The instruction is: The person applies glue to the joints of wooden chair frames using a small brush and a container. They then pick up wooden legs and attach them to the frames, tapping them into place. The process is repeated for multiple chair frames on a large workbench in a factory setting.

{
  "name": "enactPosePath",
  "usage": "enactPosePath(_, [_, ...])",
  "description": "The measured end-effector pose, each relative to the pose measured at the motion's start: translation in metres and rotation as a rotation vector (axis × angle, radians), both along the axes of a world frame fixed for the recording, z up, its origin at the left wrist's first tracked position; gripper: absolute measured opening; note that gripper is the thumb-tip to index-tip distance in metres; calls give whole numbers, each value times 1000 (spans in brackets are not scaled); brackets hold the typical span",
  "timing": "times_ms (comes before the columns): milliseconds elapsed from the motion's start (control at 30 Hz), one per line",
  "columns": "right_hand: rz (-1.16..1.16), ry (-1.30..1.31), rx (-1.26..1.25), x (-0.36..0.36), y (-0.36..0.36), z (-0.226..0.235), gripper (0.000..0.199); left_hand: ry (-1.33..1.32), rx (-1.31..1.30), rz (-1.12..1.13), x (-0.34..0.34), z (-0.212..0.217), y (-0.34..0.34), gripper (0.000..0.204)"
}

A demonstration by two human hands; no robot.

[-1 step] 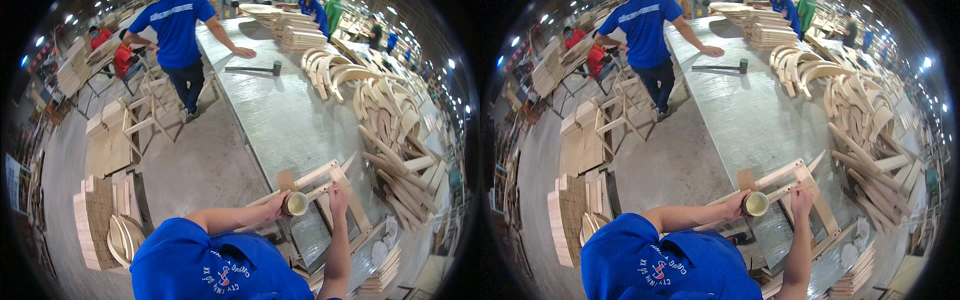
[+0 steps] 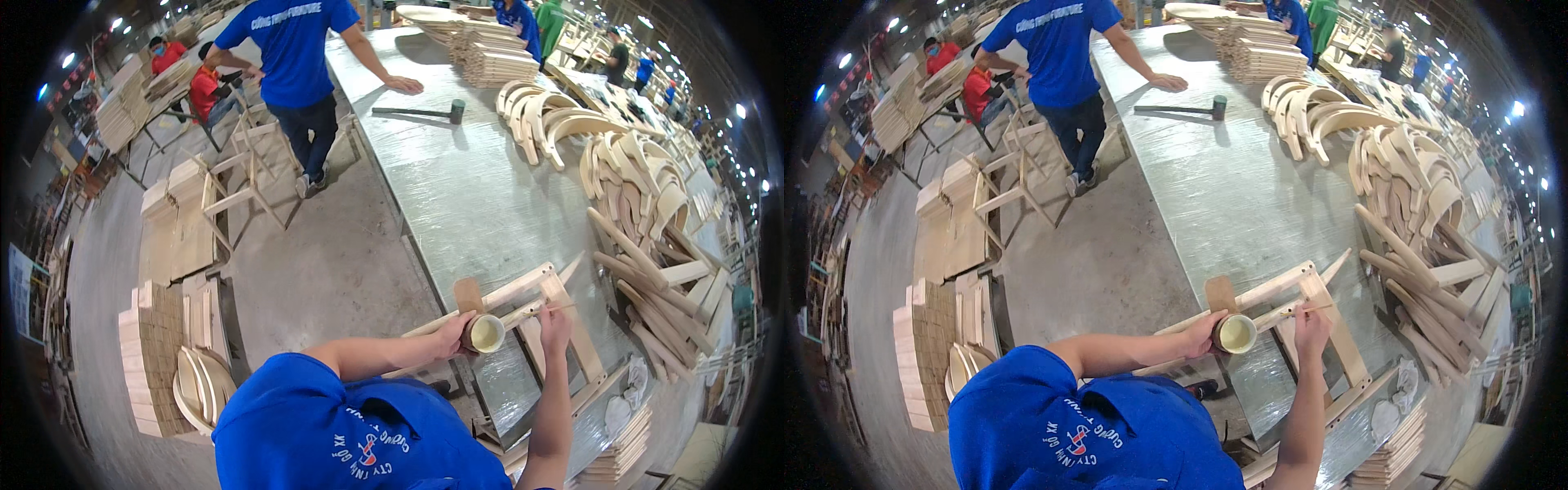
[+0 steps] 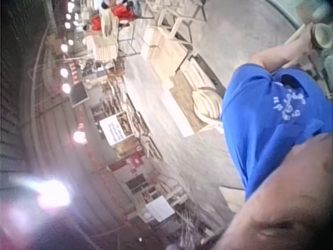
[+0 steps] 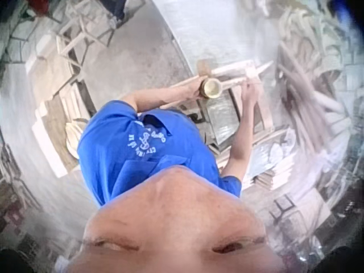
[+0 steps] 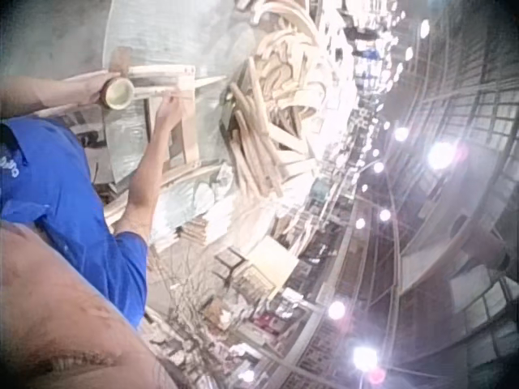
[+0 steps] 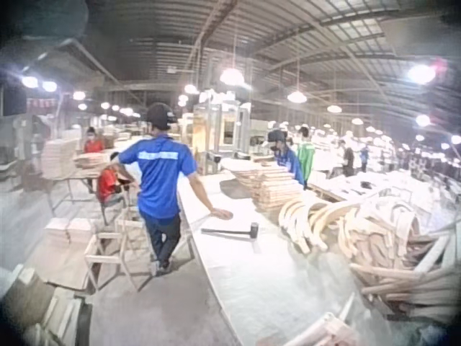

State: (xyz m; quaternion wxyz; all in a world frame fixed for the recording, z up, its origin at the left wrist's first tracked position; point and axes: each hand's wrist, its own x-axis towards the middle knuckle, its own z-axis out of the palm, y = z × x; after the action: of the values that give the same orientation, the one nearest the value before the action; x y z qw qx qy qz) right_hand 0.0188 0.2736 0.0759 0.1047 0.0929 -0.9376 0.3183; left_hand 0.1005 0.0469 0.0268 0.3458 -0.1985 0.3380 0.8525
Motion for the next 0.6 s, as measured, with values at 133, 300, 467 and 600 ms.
enactPosePath(133, [11,86,98,2,-12,3,20,-14,13,6,2,-6,-10,45])
enactPosePath(300, [1,-25,162,10,-9,20,15,-16,-2,12,2,-4,-14,44])
enactPosePath(467, [199,162,274,29,-24,49,11,52,-31,181,-15,-8,-24,38])
enactPosePath(600, [-79,27,-331,61,-43,92,17,145,-231,177,-34,19,-33,34])
